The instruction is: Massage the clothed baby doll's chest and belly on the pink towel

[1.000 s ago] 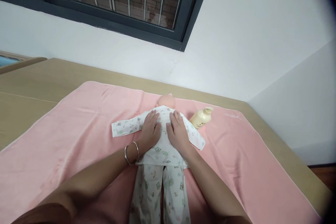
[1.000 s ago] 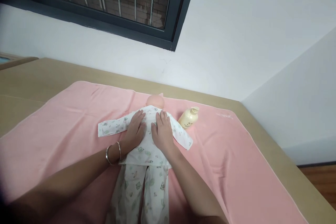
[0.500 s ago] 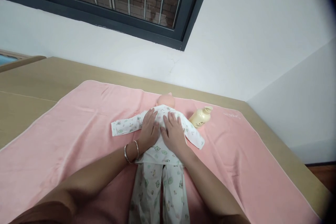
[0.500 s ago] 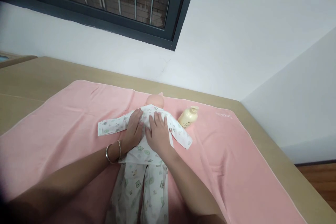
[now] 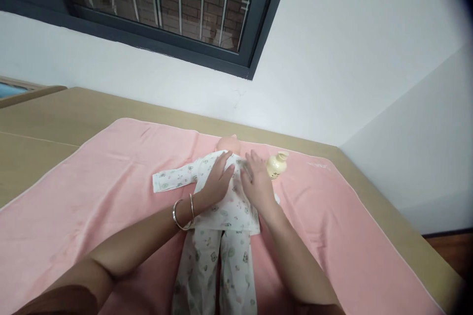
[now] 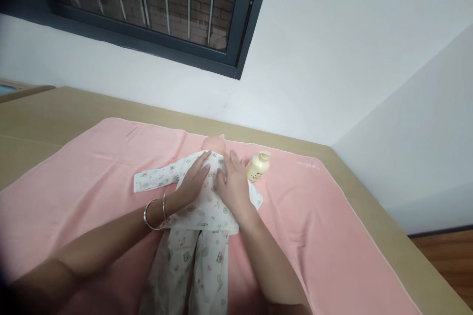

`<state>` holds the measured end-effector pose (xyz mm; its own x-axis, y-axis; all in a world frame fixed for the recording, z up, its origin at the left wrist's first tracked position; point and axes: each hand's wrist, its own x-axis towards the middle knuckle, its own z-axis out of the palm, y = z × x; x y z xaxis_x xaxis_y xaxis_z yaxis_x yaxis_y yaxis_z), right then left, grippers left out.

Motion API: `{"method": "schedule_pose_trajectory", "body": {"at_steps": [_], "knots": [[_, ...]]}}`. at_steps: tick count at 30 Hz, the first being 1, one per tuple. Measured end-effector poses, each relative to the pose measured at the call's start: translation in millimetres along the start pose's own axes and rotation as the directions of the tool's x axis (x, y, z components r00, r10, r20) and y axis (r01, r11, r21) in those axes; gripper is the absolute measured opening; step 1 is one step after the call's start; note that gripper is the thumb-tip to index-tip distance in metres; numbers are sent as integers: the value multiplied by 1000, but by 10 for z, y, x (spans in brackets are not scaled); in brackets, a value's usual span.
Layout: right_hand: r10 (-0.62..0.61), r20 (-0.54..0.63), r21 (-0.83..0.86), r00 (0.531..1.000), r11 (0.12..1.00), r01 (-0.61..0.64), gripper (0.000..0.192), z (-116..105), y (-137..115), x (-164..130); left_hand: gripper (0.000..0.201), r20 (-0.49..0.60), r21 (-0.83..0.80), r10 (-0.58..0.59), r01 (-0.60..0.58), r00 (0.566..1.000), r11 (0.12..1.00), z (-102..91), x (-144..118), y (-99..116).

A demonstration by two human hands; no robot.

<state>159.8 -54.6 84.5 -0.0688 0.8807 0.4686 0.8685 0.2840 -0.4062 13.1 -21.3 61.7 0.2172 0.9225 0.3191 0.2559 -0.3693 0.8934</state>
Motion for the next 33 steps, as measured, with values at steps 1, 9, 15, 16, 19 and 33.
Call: {"method": "schedule_pose_trajectory", "body": {"at_steps": [1, 9, 15, 16, 19, 33], "knots": [[29, -75, 6, 997, 1000, -29, 53, -108, 59, 31, 53, 53, -112, -26, 32, 998, 993, 33, 48, 159], [221, -287, 83, 932, 975, -206, 61, -475, 548, 221, 81, 570, -660, -290, 639, 769, 395, 489, 723, 804], [203, -186, -65, 961, 974, -219, 54, -425, 582, 265, 69, 569, -707, -389, 673, 724, 217, 777, 966, 677], [205, -193, -79, 960, 972, -223, 51, -425, 566, 262, 68, 578, -707, -392, 679, 715, 197, 795, 973, 663], [208, -202, -94, 957, 968, -231, 45, -457, 509, 235, 65, 620, -681, -396, 715, 677, 156, 788, 944, 645], [-86, 25, -79, 996, 993, 87, 60, -307, -313, -127, 67, 799, -520, -205, 820, 566, 238, -54, 62, 789]]}}
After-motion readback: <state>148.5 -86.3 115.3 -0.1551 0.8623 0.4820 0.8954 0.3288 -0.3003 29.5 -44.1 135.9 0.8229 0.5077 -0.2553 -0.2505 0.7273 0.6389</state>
